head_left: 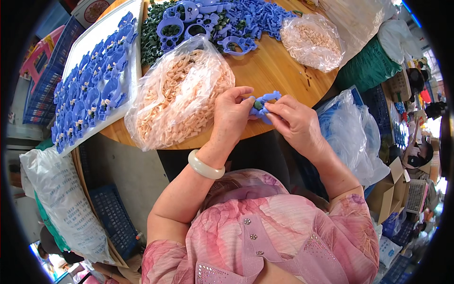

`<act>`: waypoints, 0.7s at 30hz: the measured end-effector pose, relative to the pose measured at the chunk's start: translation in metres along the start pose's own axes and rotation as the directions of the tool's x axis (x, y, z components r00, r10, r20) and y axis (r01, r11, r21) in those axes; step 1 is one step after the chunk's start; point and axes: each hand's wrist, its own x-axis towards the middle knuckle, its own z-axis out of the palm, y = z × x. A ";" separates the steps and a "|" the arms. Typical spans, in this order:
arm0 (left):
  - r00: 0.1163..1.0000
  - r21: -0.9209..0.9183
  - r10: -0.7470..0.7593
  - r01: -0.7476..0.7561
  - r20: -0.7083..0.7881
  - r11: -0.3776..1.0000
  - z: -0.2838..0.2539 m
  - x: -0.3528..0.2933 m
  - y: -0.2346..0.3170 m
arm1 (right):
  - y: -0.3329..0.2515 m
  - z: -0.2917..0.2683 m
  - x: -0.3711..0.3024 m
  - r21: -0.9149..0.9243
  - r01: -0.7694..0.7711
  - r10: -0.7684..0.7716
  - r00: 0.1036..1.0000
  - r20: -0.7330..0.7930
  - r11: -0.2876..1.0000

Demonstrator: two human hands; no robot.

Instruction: Assembling small plastic components into blue frames.

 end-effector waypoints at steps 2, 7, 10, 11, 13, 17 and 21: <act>1.000 -0.002 0.002 -0.002 0.000 1.000 -0.001 0.000 -0.001 | -0.002 0.000 0.000 -0.024 0.020 -0.020 1.000 0.001 0.999; 1.000 0.055 0.008 -0.009 0.009 0.998 -0.002 0.001 -0.001 | -0.002 -0.003 -0.001 -0.016 0.070 -0.070 0.998 0.001 0.997; 1.000 0.026 0.013 -0.013 0.006 1.000 -0.001 0.002 -0.003 | -0.003 -0.005 -0.001 0.074 -0.050 0.047 0.998 0.041 0.996; 1.000 0.034 0.019 -0.019 0.002 0.999 -0.001 0.002 -0.003 | -0.004 -0.004 -0.001 0.089 -0.054 0.051 0.998 0.035 0.995; 1.000 0.041 0.025 -0.025 -0.002 0.999 -0.001 0.002 -0.003 | -0.005 -0.003 0.000 0.103 -0.057 0.054 0.998 0.029 0.993; 1.000 0.050 0.024 -0.024 -0.008 0.998 -0.002 0.003 -0.004 | -0.008 -0.003 0.002 0.081 -0.081 0.078 0.996 0.036 0.993; 1.000 0.046 0.023 -0.023 -0.002 0.999 -0.002 0.003 -0.005 | -0.010 -0.003 0.003 -0.016 -0.017 0.018 0.998 0.053 1.000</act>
